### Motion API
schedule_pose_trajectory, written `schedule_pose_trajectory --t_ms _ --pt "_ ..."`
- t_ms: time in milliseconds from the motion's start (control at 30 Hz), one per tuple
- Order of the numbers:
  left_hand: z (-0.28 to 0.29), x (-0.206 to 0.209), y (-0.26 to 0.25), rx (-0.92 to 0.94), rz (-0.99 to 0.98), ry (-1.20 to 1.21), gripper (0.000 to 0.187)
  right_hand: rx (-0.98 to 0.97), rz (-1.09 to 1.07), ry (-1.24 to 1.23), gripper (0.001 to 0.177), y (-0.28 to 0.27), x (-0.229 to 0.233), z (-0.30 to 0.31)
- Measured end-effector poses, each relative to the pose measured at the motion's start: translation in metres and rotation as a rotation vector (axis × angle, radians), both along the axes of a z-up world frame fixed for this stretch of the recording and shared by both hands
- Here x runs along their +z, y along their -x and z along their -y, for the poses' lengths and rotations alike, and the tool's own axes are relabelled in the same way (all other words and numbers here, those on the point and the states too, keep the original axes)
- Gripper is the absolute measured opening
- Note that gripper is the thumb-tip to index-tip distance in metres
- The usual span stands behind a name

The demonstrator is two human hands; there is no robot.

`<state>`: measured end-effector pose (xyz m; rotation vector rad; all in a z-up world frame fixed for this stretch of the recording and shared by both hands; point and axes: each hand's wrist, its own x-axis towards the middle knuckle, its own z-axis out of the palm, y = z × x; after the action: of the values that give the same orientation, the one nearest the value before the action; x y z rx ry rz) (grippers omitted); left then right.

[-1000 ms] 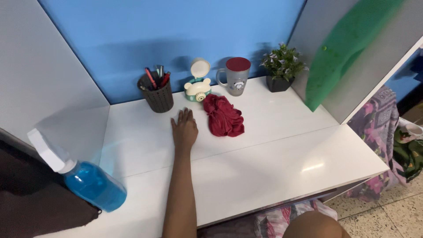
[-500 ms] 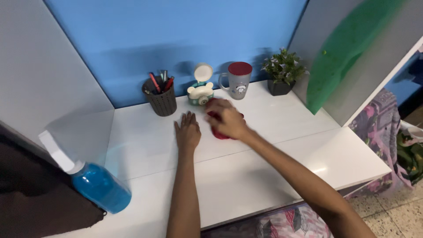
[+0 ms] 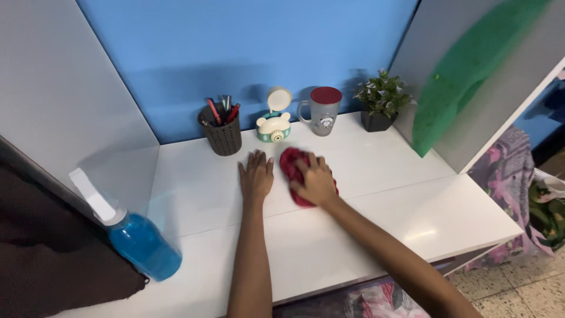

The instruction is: The person wipes a white shelf with a red cloth, moving a mug and a pen holder aside to reach the surface. They spray cleaner from a blue bottle and continue wiping around the items, then return the mug and pen holder to their original positions.

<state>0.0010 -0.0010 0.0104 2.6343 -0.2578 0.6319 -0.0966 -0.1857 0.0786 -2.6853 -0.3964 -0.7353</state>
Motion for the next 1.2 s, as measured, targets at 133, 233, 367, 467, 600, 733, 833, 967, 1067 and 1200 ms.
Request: schedule_pose_trajectory --t_ms 133,233,367,467,600,733,833,967,1067,1200 --pt "0.003 -0.003 -0.001 0.004 -0.003 -0.031 0.06 0.144 -0.016 -0.004 0.056 0.095 0.016 -0.004" --pt "0.004 -0.005 0.0 0.007 -0.015 -0.031 0.061 0.2 -0.091 -0.056 0.057 0.139 0.024 -0.008" --pt "0.003 -0.006 -0.001 0.019 0.001 -0.032 0.062 -0.025 -0.1 0.129 0.053 0.089 0.02 -0.012" --pt "0.003 -0.003 -0.001 0.054 0.075 -0.016 0.063 -0.17 -0.018 0.132 0.055 0.011 0.014 -0.014" --pt "0.002 0.002 0.002 0.093 0.017 -0.025 0.061 -0.31 -0.02 0.087 0.055 -0.06 0.0 -0.016" --pt "0.003 0.002 0.002 0.091 -0.007 -0.062 0.063 -0.348 0.023 0.077 0.054 -0.077 -0.007 -0.016" --pt "0.003 -0.001 0.0 0.101 0.006 -0.068 0.062 -0.277 0.021 0.089 0.055 -0.053 -0.006 -0.012" --pt "0.002 -0.004 -0.006 0.084 -0.041 -0.034 0.065 -0.111 0.064 0.099 0.059 0.021 0.006 -0.005" --pt "0.0 -0.005 -0.006 0.076 -0.042 -0.021 0.066 0.027 -0.115 0.077 0.06 0.1 0.017 -0.008" --pt "0.001 -0.003 -0.004 0.077 -0.083 -0.024 0.067 0.187 -0.069 -0.025 0.056 0.165 0.022 -0.008"
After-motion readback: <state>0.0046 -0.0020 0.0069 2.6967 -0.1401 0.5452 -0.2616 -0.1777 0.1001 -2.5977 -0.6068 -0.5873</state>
